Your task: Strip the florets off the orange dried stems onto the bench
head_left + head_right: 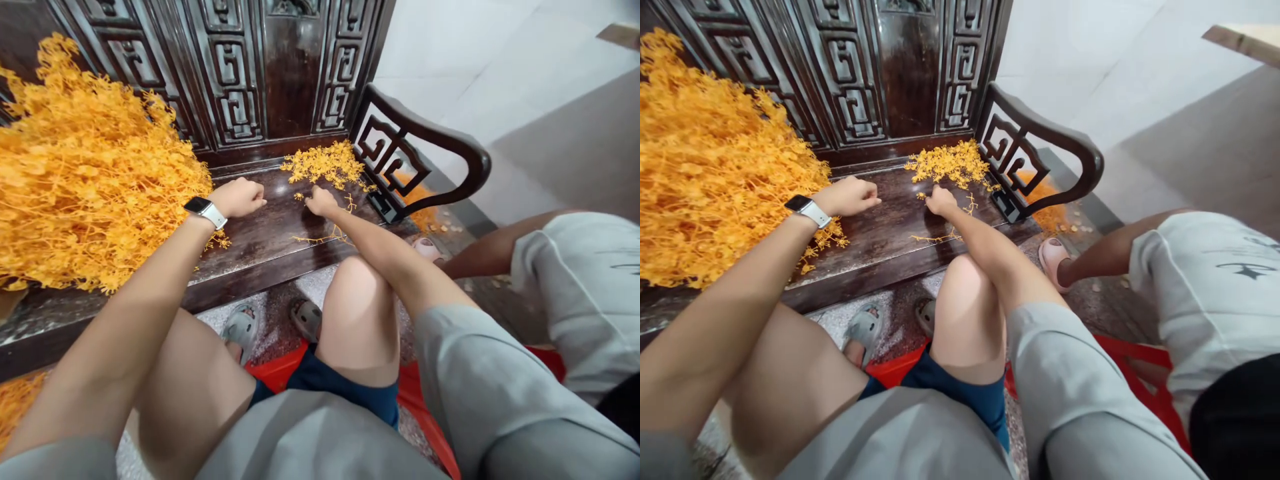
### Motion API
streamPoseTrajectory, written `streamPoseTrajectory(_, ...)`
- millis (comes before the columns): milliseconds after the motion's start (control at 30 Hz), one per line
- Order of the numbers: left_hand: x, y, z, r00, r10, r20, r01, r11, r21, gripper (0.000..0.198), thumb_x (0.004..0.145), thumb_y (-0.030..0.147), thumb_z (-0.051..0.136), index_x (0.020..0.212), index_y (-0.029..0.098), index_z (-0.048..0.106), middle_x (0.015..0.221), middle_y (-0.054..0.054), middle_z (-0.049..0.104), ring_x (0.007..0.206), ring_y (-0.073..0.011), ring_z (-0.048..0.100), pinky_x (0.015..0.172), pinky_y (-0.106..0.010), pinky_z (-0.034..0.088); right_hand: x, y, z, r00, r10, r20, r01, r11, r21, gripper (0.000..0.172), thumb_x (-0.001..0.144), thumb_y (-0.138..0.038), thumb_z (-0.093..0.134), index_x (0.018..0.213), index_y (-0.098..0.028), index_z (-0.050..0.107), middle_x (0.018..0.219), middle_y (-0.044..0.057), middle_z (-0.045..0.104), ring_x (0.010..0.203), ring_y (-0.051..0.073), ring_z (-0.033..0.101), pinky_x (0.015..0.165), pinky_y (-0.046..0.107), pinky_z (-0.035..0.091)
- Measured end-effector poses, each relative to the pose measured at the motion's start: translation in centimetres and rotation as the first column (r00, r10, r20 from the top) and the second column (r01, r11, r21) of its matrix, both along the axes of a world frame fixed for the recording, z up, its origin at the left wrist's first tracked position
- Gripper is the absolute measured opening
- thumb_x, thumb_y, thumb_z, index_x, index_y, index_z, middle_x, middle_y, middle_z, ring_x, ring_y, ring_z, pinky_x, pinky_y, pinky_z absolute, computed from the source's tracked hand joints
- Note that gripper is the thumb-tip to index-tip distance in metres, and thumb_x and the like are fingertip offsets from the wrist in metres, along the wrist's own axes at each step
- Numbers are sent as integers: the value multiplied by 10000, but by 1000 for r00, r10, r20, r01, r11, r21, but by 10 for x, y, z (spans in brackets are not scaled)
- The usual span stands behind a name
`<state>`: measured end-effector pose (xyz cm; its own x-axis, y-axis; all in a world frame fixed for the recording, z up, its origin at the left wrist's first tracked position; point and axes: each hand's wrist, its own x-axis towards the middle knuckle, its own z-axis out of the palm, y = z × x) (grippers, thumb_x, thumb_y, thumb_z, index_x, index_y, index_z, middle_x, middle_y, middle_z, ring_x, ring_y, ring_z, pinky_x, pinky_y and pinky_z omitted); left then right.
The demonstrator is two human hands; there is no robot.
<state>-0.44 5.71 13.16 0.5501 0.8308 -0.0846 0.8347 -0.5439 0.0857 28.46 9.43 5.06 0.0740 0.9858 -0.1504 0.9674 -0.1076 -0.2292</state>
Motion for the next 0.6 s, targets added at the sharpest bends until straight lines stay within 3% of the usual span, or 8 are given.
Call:
streamPoseTrajectory(200,-16,3,-5,997,77,-28,-79,996,-51,376,1030,498,579,1093,211,814,1039,-122,832,993,-314,770,861,-372,534,-19,5,-13,996,56,-66,-59,997,-49,208,987,-252,677,1125,-128,771,1186,208,822,1197,325,773,1053,344,591)
streamPoseTrajectory(267,-16,5,-7,996,81,-42,-84,994,-71,373,1027,497,594,1101,214,825,1035,-123,832,997,-322,769,863,-374,533,-24,6,-15,993,59,-98,-66,995,-73,307,997,-279,682,1241,-103,746,1156,198,823,1028,292,799,945,326,623)
streamPoseTrajectory(367,-14,6,-8,996,74,-53,-78,993,-88,364,1024,508,622,1105,220,830,1054,-121,838,1021,-322,772,864,-359,526,-29,3,-16,983,52,-175,-65,995,-71,564,1021,-322,662,1534,-104,582,1207,177,815,829,260,790,793,336,643)
streamPoseTrajectory(433,-11,7,-8,996,68,-58,-73,993,-92,360,1023,511,630,1103,222,830,1068,-120,841,1041,-321,775,871,-351,524,-33,1,-16,979,57,-196,-66,997,-43,577,1021,-310,666,1557,-120,569,1278,173,804,950,272,808,879,333,644)
streamPoseTrajectory(533,-8,9,-10,996,57,-75,-63,994,-92,357,1022,496,623,1101,222,837,1068,-124,840,1057,-334,777,885,-362,528,-34,0,-14,987,52,-151,-55,998,-17,352,1005,-262,678,1323,-119,731,1328,203,791,1259,326,761,1098,359,584)
streamPoseTrajectory(600,-5,11,-12,994,57,-91,-66,993,-100,361,1021,493,619,1114,223,840,1064,-126,838,1054,-342,777,882,-367,531,-30,1,-10,994,-7,-106,5,1000,-19,281,984,-238,692,1219,-107,769,1345,248,776,1334,375,731,1135,416,569)
